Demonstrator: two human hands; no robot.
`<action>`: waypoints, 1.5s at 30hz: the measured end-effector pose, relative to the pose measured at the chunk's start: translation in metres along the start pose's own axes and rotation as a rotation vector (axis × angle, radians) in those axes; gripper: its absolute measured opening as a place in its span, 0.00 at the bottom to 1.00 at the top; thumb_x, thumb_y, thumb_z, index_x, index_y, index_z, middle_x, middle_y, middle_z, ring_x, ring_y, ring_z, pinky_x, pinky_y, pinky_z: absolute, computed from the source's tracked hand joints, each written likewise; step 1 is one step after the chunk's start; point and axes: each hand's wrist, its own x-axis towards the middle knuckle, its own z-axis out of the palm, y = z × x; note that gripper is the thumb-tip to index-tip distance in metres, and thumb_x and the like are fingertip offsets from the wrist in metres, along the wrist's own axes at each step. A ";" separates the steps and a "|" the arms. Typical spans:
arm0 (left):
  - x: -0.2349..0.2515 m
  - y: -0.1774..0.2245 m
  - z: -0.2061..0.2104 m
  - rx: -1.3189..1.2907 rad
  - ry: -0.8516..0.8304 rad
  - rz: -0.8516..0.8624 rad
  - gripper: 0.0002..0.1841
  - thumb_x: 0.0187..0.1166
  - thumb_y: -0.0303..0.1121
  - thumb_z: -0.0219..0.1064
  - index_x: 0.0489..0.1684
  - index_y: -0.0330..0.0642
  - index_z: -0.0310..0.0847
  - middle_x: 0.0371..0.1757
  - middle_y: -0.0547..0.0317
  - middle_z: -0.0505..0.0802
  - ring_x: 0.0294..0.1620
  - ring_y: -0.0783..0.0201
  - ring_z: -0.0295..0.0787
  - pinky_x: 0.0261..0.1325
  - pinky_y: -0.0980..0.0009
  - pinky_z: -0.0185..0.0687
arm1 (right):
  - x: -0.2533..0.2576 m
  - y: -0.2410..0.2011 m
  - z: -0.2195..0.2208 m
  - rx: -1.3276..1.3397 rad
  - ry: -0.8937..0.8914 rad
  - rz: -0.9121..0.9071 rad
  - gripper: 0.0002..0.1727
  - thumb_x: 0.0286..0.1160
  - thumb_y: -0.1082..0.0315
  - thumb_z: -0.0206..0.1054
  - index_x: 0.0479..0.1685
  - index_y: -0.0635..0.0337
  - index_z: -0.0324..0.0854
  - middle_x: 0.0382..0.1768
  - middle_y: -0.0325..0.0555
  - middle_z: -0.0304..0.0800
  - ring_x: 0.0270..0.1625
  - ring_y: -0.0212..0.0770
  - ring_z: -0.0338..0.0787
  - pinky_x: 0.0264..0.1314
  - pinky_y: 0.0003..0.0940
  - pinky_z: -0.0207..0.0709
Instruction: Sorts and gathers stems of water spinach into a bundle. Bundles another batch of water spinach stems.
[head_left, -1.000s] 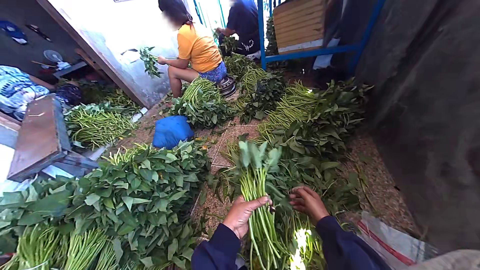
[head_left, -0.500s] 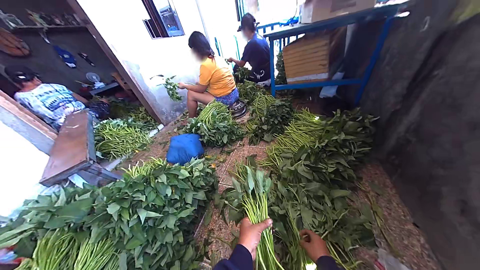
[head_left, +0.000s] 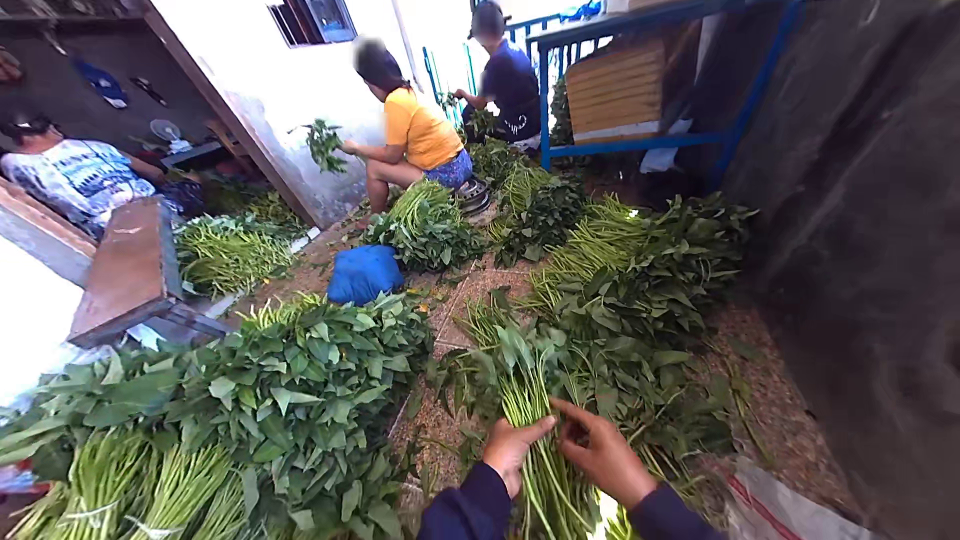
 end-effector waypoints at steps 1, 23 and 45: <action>-0.003 0.005 -0.001 -0.024 -0.036 -0.023 0.29 0.70 0.34 0.82 0.66 0.30 0.76 0.52 0.42 0.93 0.52 0.54 0.94 0.58 0.56 0.91 | 0.004 0.000 -0.009 0.081 -0.083 -0.019 0.37 0.72 0.70 0.69 0.87 0.54 0.68 0.44 0.47 0.92 0.43 0.40 0.92 0.53 0.40 0.88; 0.020 0.032 -0.004 -0.067 0.054 0.132 0.20 0.73 0.26 0.78 0.58 0.26 0.78 0.39 0.43 0.95 0.37 0.54 0.96 0.46 0.61 0.94 | 0.030 0.097 -0.037 0.083 0.526 0.320 0.17 0.69 0.69 0.79 0.57 0.61 0.89 0.42 0.49 0.95 0.43 0.43 0.94 0.53 0.46 0.87; -0.081 0.100 0.110 -0.213 -0.156 0.276 0.31 0.72 0.27 0.79 0.74 0.32 0.70 0.58 0.40 0.90 0.56 0.51 0.90 0.61 0.53 0.86 | -0.047 -0.029 -0.128 0.106 -0.070 -0.011 0.42 0.71 0.31 0.62 0.66 0.62 0.82 0.55 0.48 0.91 0.59 0.39 0.90 0.66 0.43 0.83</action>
